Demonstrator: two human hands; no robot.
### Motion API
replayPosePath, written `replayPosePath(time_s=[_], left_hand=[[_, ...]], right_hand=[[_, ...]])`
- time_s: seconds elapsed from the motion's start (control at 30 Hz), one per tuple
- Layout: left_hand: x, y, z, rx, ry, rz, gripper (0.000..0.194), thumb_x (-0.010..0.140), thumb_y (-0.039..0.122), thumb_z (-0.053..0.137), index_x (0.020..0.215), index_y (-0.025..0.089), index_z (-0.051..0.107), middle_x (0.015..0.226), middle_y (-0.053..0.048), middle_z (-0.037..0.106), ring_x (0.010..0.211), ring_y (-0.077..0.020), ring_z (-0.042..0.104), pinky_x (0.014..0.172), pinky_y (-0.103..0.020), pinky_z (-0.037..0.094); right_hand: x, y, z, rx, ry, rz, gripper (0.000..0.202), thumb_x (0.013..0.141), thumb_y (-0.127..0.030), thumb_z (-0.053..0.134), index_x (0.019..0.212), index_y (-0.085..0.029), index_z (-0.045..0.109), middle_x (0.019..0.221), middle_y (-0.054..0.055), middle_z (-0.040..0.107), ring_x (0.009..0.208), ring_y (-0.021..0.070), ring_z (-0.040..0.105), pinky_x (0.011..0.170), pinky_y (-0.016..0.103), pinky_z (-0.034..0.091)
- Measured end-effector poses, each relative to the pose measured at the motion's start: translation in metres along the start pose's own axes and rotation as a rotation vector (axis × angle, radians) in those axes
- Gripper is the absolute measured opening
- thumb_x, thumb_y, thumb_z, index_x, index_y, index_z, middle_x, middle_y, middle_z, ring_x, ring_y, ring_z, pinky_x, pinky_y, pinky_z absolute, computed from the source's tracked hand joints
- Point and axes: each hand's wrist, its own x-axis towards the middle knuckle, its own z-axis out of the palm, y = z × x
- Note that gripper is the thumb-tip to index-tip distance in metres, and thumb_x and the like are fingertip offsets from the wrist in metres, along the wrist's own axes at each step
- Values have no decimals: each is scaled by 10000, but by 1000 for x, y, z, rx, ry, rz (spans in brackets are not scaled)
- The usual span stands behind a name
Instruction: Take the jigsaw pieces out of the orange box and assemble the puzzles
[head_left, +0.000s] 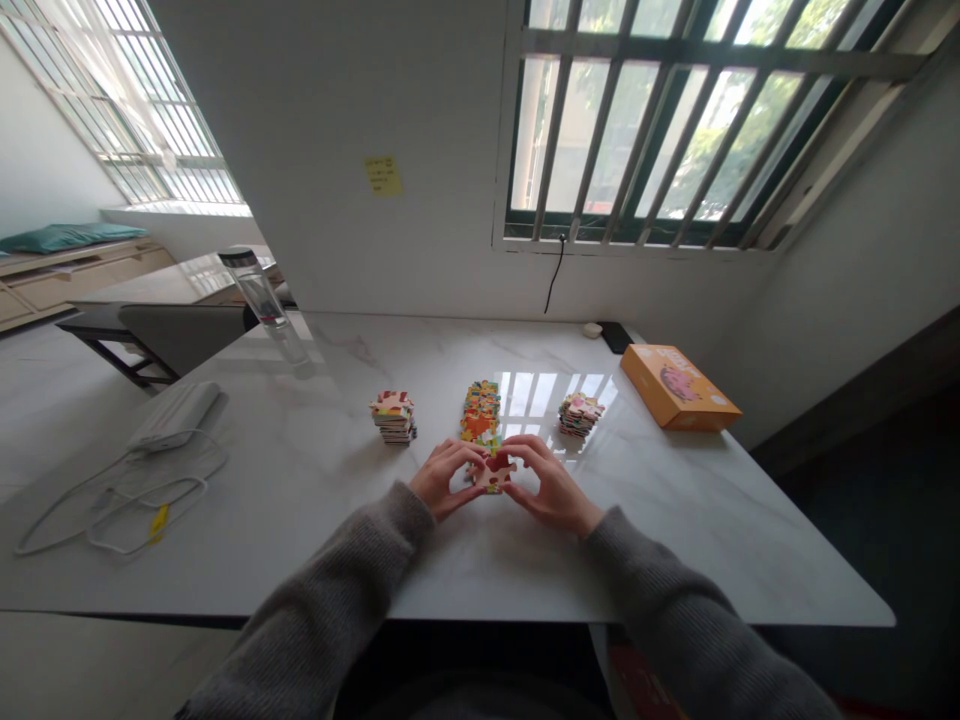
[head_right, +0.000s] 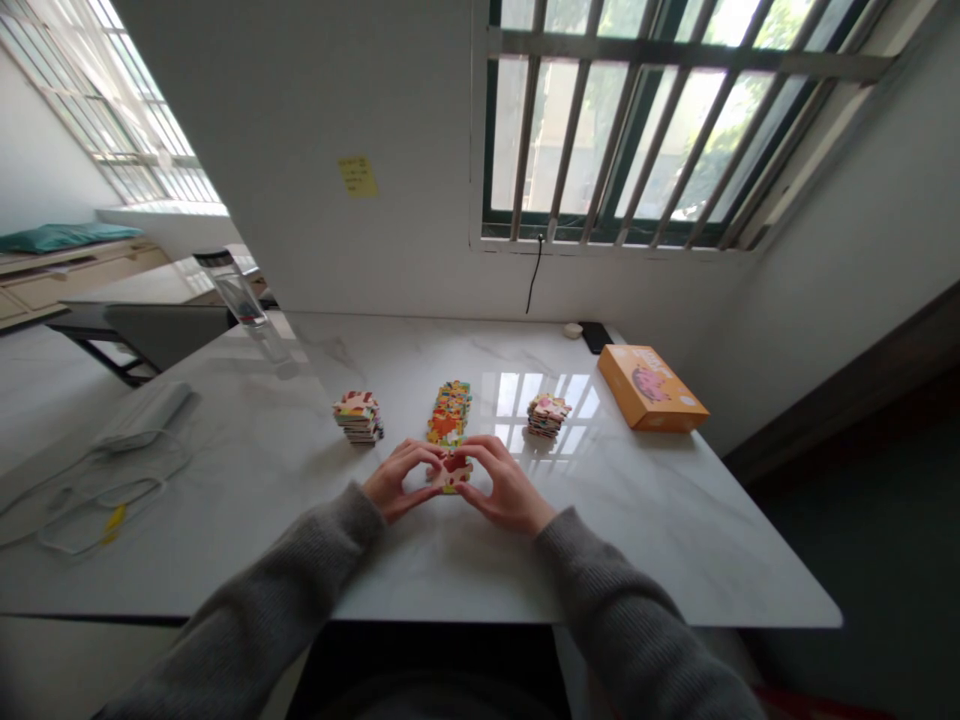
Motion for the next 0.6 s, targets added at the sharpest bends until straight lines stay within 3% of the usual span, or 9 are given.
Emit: replayPosePath(time_s=[0.3,0.4,0.5,0.6], left_hand=[[0,-1,2,4,31,40,203,852,284,690,1024,215,608,1148,-103,691,1034,-241,633,908,-412,498],[-1,0,3,37,57,45,317,838,262,693,1126,226,566,1178,-96,678,1082,-248,626,926,-415,486],[-3,0,4,116,59,13,478,810,247,701,1245,219,504,1235,-112,642,1138,-272,592,944,-436,469],[-4,-3,5,242,-36,7,406,787,239,704,1166,211,562,1201,-105,638,1073,-284,585,904,-447,473]], right_hand=[[0,4,3,-130,-58,-79,361,897,-305,689,1244,-288,592,1199,87,661,1113,256,593,954,465,508],[1,7,-1,-147,-51,-83,360,900,-309,685,1247,-290,588,1202,79,665,1110,254,593,954,454,498],[5,18,-18,-209,52,-51,327,914,-309,660,1231,-268,591,1186,86,668,1106,264,592,965,465,477],[7,40,-49,-317,234,24,267,924,-322,626,1179,-245,613,1142,96,680,1088,287,593,996,501,438]])
